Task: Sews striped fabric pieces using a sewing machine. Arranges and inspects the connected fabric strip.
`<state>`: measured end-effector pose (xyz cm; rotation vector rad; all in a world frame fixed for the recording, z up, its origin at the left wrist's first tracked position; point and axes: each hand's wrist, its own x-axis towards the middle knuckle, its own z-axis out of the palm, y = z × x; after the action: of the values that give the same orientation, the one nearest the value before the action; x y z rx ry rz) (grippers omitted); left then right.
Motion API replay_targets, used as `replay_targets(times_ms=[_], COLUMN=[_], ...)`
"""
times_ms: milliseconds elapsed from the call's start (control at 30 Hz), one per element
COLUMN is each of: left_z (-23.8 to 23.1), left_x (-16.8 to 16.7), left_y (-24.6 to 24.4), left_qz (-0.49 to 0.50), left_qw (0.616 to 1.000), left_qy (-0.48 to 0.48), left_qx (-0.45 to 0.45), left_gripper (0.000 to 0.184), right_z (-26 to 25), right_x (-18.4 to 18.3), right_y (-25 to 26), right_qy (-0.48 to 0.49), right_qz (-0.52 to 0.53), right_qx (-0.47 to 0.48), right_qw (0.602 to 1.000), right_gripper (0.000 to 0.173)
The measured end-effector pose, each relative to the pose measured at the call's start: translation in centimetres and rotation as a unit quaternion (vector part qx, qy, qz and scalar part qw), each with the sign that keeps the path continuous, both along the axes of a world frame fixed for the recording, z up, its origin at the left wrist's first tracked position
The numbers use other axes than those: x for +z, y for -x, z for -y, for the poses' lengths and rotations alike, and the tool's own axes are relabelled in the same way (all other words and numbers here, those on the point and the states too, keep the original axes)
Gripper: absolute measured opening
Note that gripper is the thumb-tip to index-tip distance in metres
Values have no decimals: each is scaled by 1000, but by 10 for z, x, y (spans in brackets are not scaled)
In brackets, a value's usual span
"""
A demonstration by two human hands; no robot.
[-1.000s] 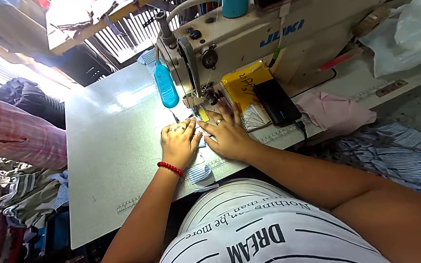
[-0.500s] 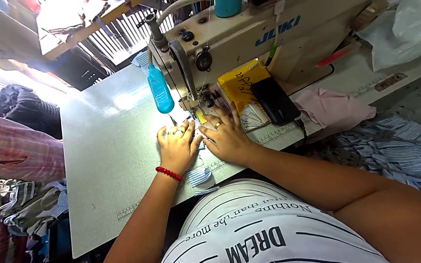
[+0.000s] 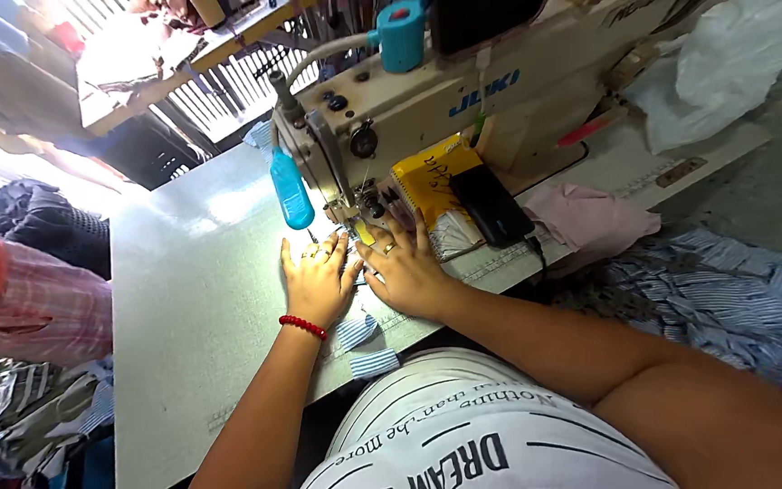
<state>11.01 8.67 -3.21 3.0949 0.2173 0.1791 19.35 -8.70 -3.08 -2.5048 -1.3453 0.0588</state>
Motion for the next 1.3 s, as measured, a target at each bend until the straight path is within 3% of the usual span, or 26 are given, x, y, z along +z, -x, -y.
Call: replay_targets(times_ms=[267, 433, 533, 667, 967, 1300], left_z=[-10, -10, -4, 5, 8, 7], left_x=[4, 7, 6, -5, -7, -5], left_y=[-9, -16, -4, 26, 33, 15], left_qz=[-20, -29, 37, 137, 72, 56], left_qw=[1000, 999, 997, 979, 994, 996], left_qy=[2, -1, 67, 148, 62, 68], left_qx=[12, 34, 30, -37, -54, -23], left_gripper=[64, 61, 54, 30, 42, 46], right_z=[1, 4, 8, 12, 11, 1], right_x=[2, 0, -4, -5, -4, 2], right_y=[-2, -2, -1, -1, 0, -2], right_qy=[5, -57, -121, -137, -69, -3], right_qz=[-19, -8, -3, 1, 6, -16], right_qx=[8, -5, -2, 41, 46, 0], right_qw=[1000, 998, 993, 990, 997, 1000], right_gripper=[50, 45, 41, 43, 43, 52])
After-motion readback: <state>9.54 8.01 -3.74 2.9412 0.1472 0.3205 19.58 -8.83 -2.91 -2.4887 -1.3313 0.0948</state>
